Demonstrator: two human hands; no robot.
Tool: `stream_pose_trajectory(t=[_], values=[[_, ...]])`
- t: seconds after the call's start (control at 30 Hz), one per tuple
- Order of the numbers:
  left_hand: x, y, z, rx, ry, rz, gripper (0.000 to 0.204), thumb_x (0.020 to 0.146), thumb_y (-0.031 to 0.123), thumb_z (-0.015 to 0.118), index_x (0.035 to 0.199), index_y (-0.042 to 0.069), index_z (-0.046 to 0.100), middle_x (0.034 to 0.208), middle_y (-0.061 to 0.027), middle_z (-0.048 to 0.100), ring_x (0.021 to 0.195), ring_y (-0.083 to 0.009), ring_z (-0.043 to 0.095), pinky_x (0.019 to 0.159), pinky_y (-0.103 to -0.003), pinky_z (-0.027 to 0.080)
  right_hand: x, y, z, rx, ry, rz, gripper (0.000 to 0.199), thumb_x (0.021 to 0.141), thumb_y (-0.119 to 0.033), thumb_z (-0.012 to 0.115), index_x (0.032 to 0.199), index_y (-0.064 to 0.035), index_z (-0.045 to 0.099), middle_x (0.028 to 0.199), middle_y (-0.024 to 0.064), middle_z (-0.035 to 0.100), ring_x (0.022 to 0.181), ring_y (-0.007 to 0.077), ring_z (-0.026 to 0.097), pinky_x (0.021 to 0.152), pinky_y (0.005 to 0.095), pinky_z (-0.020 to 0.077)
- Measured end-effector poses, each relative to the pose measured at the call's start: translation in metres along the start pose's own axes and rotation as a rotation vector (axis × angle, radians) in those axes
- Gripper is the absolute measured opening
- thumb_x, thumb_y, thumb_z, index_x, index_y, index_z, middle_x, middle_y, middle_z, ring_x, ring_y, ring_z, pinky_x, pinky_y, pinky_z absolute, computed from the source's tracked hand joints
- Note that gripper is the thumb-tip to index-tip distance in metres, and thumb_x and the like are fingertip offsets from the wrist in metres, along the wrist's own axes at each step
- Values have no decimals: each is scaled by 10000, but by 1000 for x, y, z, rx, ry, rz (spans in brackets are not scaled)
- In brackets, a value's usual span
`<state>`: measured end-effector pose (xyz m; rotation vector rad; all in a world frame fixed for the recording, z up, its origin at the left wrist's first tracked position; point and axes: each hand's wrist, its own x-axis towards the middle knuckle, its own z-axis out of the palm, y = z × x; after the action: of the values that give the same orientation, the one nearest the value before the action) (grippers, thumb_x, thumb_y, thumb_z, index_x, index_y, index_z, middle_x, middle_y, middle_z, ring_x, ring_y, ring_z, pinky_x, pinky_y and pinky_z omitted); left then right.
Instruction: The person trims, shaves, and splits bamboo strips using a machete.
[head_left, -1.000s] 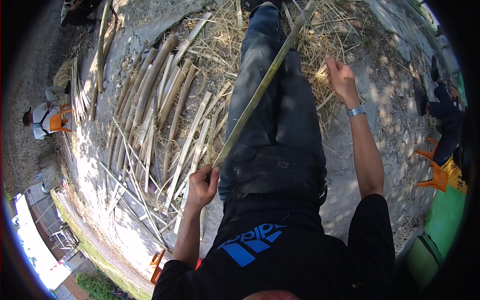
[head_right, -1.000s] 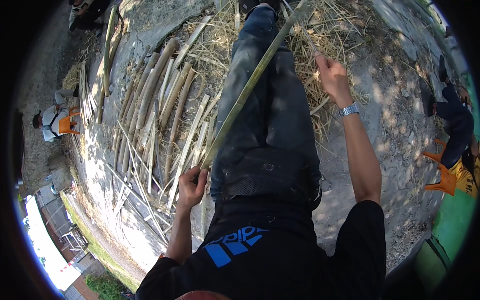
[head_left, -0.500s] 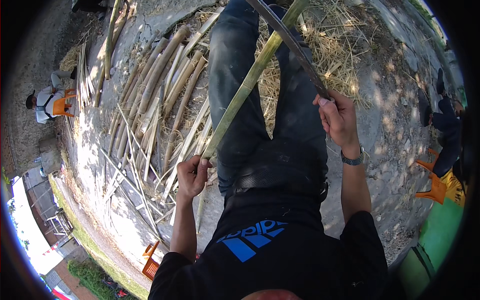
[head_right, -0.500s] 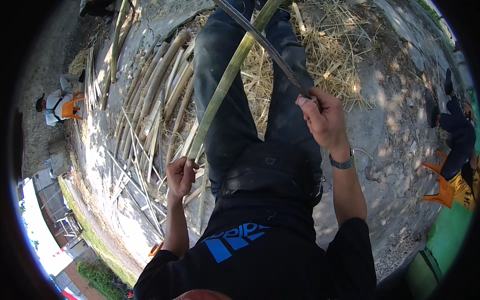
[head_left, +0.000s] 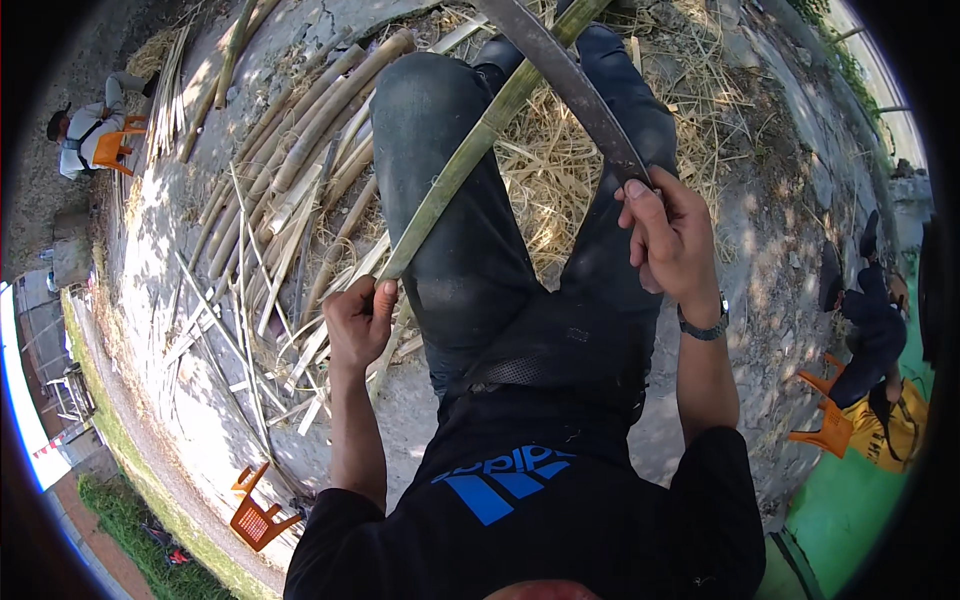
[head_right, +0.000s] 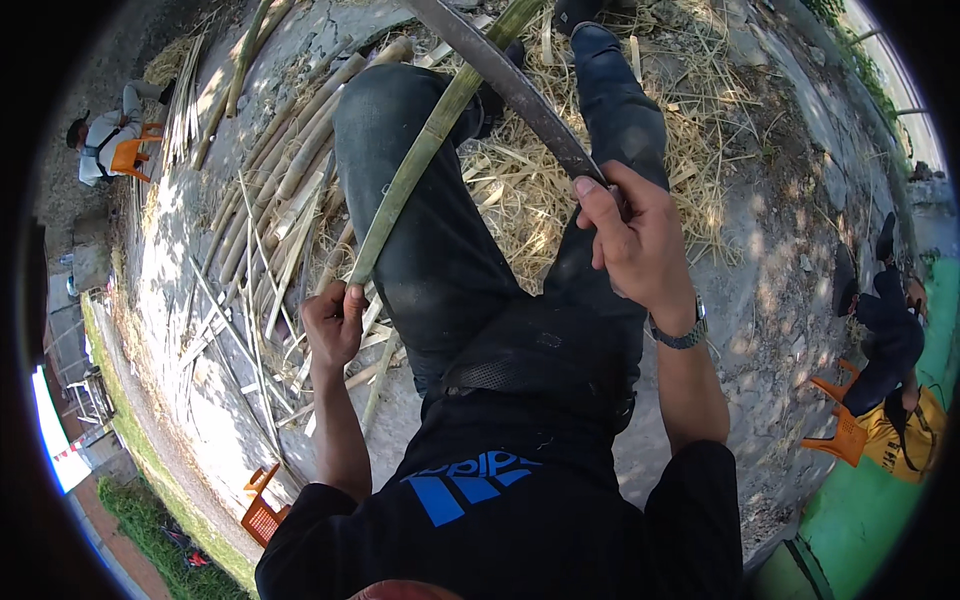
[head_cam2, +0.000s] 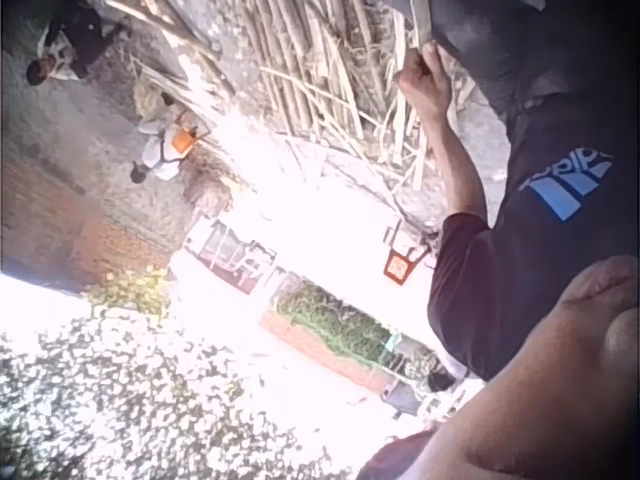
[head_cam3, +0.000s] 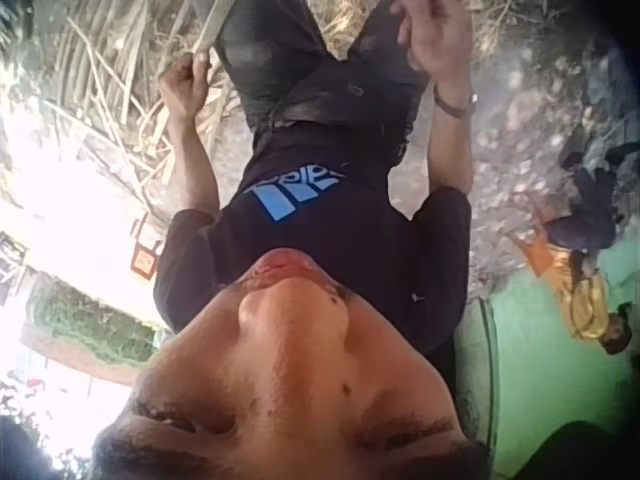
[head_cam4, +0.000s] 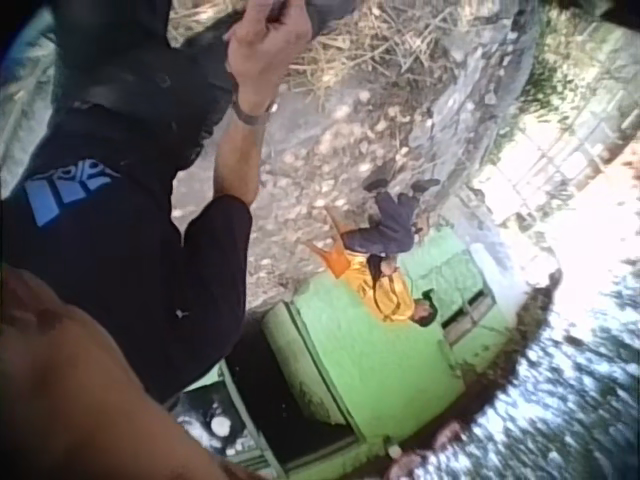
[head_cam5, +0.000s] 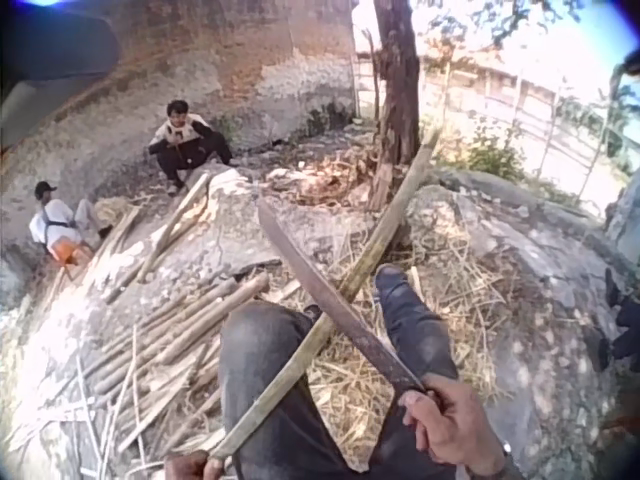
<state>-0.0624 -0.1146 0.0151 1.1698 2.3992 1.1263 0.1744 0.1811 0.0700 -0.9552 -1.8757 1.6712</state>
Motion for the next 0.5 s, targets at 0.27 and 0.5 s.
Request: stream_pose_trajectory(t=[0.27,0.5], values=[[15,-3,-24,145,-69,62,522,992,336,699,618,31,499,493,-87,489,414,-206,442,445,-359,339,37,-22,-3,-91,-14,-66,264,1052,-246,596,1058,9,666,678,31,632,453,51,524,428,221,390],[25,9,-13,185,-45,142,469,903,249,801,612,37,501,482,-94,422,409,-256,408,440,-379,309,35,-8,-1,-132,-42,-118,250,1052,-236,626,1025,8,672,652,13,589,533,45,512,498,238,404]])
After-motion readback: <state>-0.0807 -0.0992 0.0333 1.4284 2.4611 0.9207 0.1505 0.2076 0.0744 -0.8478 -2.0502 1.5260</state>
